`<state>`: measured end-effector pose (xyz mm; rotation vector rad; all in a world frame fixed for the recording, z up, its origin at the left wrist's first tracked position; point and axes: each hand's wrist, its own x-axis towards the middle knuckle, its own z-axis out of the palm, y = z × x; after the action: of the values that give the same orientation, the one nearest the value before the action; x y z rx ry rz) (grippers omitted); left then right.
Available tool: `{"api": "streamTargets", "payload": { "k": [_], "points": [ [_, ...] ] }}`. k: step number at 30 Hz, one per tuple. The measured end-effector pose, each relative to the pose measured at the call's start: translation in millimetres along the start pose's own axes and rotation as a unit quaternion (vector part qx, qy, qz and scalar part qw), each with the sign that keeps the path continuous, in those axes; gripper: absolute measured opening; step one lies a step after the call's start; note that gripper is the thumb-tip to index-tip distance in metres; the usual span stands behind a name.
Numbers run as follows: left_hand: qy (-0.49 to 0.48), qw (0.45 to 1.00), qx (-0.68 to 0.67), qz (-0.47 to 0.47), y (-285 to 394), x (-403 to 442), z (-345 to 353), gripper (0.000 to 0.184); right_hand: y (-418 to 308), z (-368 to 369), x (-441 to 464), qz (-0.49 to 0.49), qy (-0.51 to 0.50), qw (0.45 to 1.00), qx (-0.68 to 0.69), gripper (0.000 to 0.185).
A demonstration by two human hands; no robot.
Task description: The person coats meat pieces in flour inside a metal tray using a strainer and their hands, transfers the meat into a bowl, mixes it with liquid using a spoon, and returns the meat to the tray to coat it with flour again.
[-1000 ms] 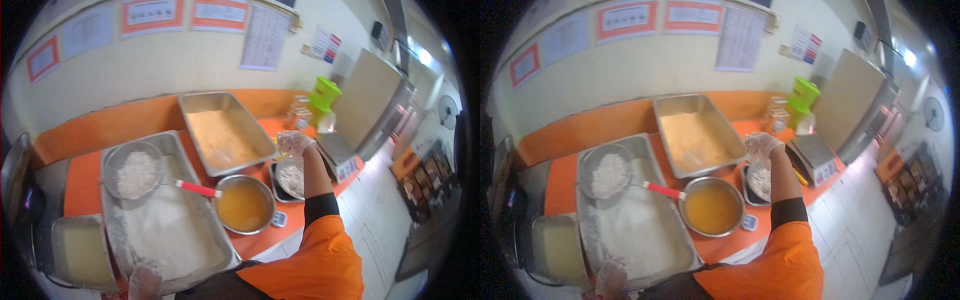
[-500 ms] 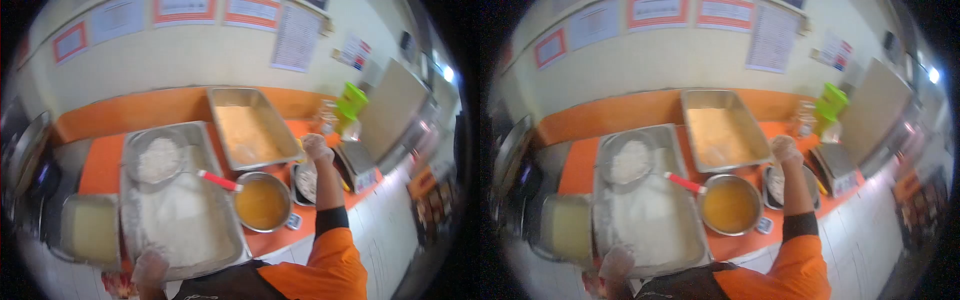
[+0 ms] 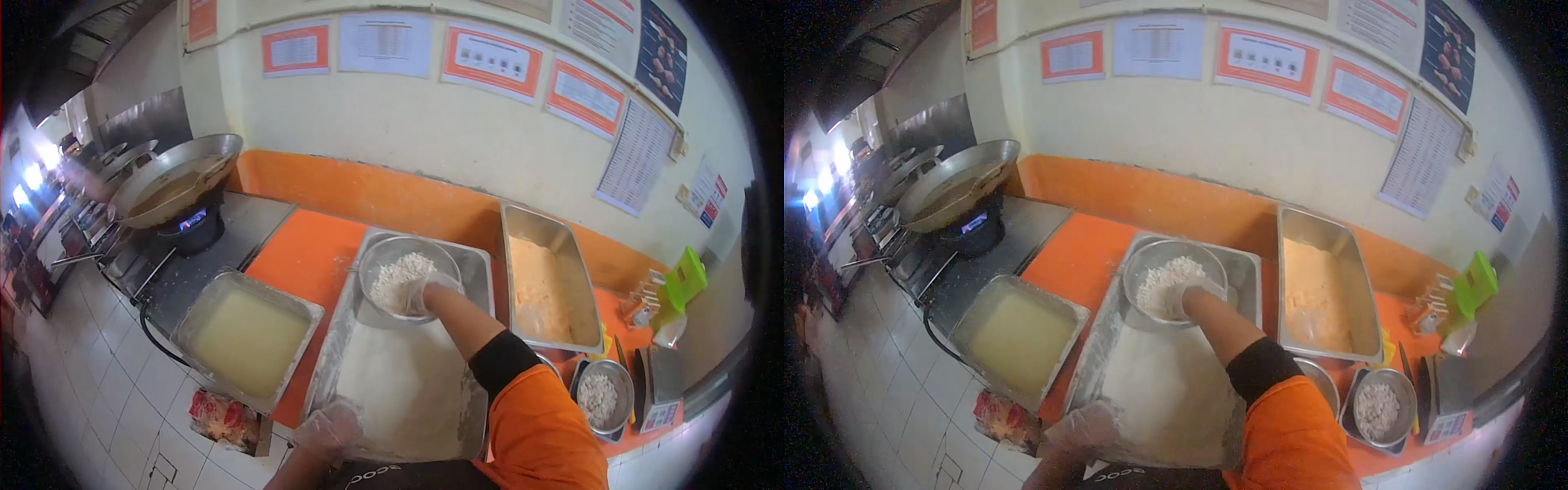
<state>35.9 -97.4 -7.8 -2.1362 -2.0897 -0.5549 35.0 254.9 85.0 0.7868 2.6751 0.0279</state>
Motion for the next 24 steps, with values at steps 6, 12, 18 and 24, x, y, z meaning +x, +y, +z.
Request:
{"api": "streamTargets", "payload": {
  "k": [6,12,18,24],
  "points": [
    [-0.160,0.987,0.026,-0.009,5,23,-19,0.007,38,-18,43,-0.164,-0.021,0.985,-0.058,0.043],
    [-0.230,0.968,0.085,0.046,16,43,-63,0.006,68,-53,61,0.001,0.041,0.999,-0.021,0.029],
    [-0.199,0.973,-0.054,-0.099,22,47,-82,0.006,34,-60,88,-0.040,0.103,0.994,-0.021,0.027],
    [-0.188,0.979,-0.017,-0.079,11,25,-34,0.009,1,-55,77,-0.076,0.041,0.978,-0.188,0.027]
  ]
}}
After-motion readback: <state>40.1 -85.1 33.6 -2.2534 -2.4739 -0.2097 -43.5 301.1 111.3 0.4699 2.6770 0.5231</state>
